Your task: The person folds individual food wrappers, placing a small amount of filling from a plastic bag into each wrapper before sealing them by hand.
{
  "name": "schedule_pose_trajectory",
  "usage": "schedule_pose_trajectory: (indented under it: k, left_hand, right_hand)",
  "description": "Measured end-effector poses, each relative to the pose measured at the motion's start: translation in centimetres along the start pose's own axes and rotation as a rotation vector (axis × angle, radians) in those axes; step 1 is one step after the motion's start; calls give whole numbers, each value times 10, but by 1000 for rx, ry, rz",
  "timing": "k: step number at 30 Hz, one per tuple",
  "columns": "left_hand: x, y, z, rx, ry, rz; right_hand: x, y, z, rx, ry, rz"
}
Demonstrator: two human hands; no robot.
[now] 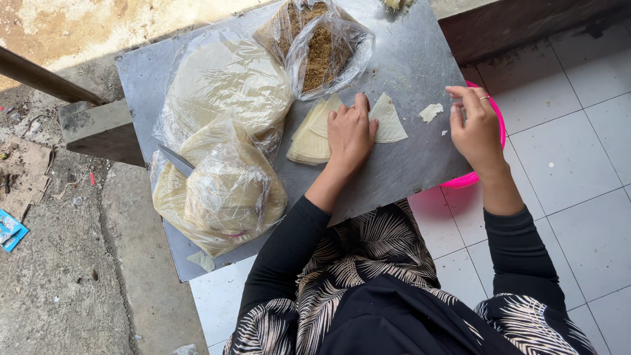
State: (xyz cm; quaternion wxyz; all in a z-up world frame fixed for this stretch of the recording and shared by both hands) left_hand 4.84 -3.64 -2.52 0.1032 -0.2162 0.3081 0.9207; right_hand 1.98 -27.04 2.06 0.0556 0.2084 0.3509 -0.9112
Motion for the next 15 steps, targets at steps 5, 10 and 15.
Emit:
schedule_pose_trajectory:
  k: [5, 10, 15]
  left_hand:
    - [1, 2, 1, 3, -2, -4]
    - [0, 3, 3, -17, -30, -2]
    - [1, 3, 2, -4, -37, 13]
  right_hand:
    - [7, -10, -5, 136, -52, 288]
    - [-9, 5, -12, 68, -170, 61]
    - [-21, 7, -13, 13, -294, -67]
Point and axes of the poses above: each hand's wrist, its own x-axis away from the middle knuckle, its own z-axis out of the back of the hand, y = z × x, the point moved 6 cm from there along -x, towards the middle knuckle, and after that the axes turned 8 degrees about y, right-handed, at the moved point
